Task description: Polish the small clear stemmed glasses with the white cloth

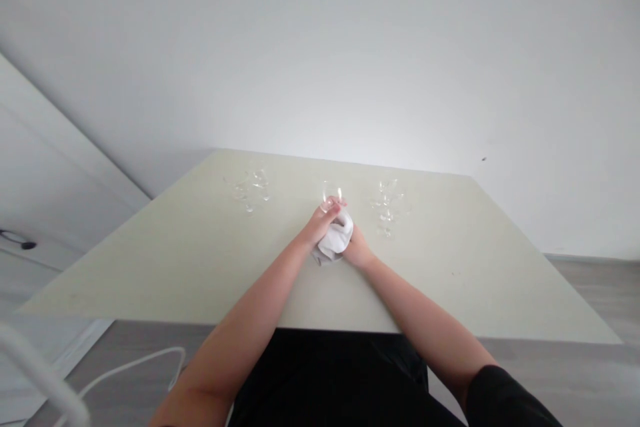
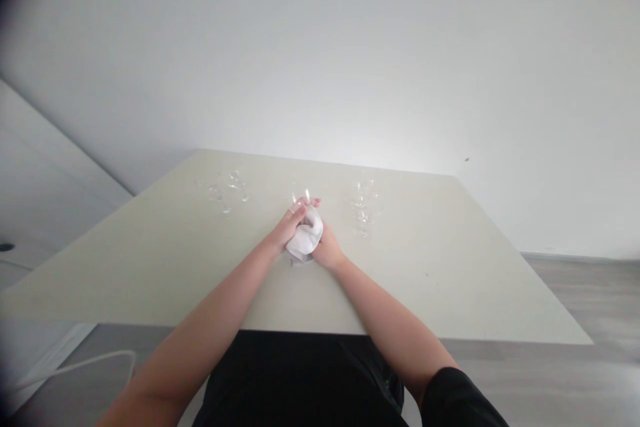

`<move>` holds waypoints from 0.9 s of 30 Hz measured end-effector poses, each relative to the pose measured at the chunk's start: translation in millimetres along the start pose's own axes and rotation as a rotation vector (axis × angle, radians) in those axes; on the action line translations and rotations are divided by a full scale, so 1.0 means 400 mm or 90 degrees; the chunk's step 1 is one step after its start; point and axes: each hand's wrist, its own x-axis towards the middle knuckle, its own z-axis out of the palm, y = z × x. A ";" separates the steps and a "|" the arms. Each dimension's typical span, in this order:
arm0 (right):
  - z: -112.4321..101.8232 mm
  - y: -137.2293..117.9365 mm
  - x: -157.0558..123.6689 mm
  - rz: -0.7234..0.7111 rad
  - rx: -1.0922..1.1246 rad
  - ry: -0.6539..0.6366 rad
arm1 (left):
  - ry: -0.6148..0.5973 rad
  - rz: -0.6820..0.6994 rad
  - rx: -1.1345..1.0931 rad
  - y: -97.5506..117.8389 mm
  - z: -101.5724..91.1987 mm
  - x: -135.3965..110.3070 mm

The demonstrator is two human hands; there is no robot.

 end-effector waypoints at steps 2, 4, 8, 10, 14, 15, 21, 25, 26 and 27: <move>-0.003 0.006 -0.002 0.008 -0.019 0.008 | -0.022 -0.005 0.022 -0.003 0.015 -0.003; -0.012 0.010 -0.001 0.024 -0.030 0.012 | 0.018 0.019 0.018 -0.002 0.019 -0.001; -0.025 0.008 0.000 0.067 -0.021 -0.002 | 0.117 0.055 -0.057 0.014 0.003 0.004; -0.024 0.007 -0.005 0.114 0.060 -0.036 | 0.095 0.039 -0.104 0.025 -0.008 0.001; -0.016 0.010 -0.020 0.216 0.238 -0.048 | -0.037 -0.033 -0.210 0.039 -0.022 -0.009; -0.016 0.012 -0.021 0.218 0.240 -0.044 | -0.047 -0.037 -0.214 0.039 -0.022 -0.008; -0.027 0.007 -0.007 0.115 0.043 -0.045 | 0.109 0.022 -0.052 0.027 -0.020 0.009; -0.031 0.006 -0.017 0.153 0.117 -0.119 | 0.019 0.008 -0.089 0.041 -0.026 -0.003; -0.031 0.007 -0.021 0.170 0.136 -0.137 | -0.024 0.000 -0.112 0.047 -0.027 -0.008; -0.031 0.008 -0.025 0.172 0.130 -0.150 | -0.057 -0.010 -0.135 0.051 -0.027 -0.011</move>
